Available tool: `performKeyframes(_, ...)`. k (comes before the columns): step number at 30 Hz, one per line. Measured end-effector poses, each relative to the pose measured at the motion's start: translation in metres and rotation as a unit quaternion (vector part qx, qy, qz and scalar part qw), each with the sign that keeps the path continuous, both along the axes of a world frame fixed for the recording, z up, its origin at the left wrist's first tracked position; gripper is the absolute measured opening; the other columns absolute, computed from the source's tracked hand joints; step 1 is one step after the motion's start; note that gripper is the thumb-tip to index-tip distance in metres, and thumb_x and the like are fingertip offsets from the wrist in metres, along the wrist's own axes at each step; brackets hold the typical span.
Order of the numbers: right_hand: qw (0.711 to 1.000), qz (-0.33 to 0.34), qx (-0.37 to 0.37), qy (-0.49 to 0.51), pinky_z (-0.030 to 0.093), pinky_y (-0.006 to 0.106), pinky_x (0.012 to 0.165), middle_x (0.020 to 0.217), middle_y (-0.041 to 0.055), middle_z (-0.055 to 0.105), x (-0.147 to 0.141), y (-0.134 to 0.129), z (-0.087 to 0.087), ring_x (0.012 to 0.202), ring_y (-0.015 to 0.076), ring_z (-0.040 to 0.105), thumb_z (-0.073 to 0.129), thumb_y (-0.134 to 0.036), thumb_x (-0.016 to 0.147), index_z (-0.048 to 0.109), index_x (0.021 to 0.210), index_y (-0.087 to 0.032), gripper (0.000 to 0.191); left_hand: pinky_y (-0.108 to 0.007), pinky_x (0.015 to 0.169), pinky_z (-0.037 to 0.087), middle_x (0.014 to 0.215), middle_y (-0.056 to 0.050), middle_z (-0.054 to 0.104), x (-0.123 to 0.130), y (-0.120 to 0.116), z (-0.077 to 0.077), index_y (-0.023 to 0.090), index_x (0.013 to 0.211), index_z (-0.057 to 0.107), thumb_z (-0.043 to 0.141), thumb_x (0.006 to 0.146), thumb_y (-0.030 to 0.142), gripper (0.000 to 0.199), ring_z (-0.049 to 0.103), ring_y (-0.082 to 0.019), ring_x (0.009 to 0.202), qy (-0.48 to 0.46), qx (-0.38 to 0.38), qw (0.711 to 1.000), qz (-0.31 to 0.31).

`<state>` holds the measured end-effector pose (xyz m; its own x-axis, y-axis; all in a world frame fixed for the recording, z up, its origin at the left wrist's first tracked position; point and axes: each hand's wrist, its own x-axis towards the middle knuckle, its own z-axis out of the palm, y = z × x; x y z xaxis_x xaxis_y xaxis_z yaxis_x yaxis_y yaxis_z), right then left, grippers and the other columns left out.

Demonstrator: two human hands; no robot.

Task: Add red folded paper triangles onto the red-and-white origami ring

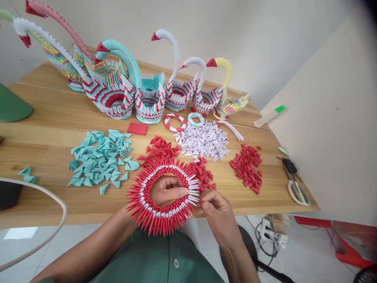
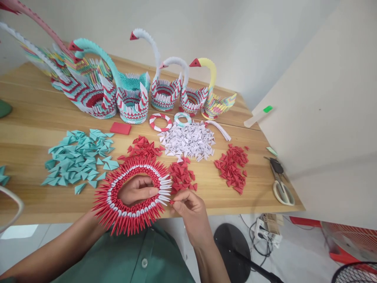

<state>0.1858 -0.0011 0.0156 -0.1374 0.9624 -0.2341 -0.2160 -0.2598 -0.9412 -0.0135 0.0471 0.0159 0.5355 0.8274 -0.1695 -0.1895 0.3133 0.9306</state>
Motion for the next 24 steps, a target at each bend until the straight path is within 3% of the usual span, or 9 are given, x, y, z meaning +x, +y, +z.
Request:
performKeyframes(8,1.000,0.012,0.001,0.000,0.043,0.023,0.058,0.068,-0.0031,0.061,0.002,0.001,-0.003,0.059,0.0110,0.055,0.078,-0.033,0.075,0.066,0.074,-0.021,0.017,-0.027,0.059,0.041,0.064,-0.004,0.060,0.002,-0.003,0.002,0.014,0.067,0.063,0.067,0.072,0.039,0.025,0.051,-0.015,0.060,-0.018,0.001,1.000,0.017)
performKeyframes(16,0.997,0.073,0.009,-0.032,0.045,0.024,0.059,0.066,-0.0027,0.063,0.009,0.004,0.002,0.060,0.0119,0.057,0.074,-0.029,0.079,0.067,0.075,-0.021,0.012,-0.024,0.048,0.031,0.051,0.001,0.051,0.005,-0.003,0.006,0.016,0.058,0.059,0.073,0.063,0.035,0.025,0.041,-0.011,0.050,0.008,-0.046,0.998,0.050)
performKeyframes(24,0.991,0.060,0.024,-0.115,0.044,0.022,0.056,0.065,-0.0029,0.063,0.007,0.007,0.008,0.058,0.0111,0.056,0.074,-0.030,0.078,0.064,0.073,-0.021,0.015,-0.023,0.047,0.033,0.048,0.001,0.053,0.012,-0.005,0.011,0.017,0.054,0.060,0.074,0.060,0.029,0.020,0.041,-0.010,0.046,-0.049,-0.046,0.992,0.110)
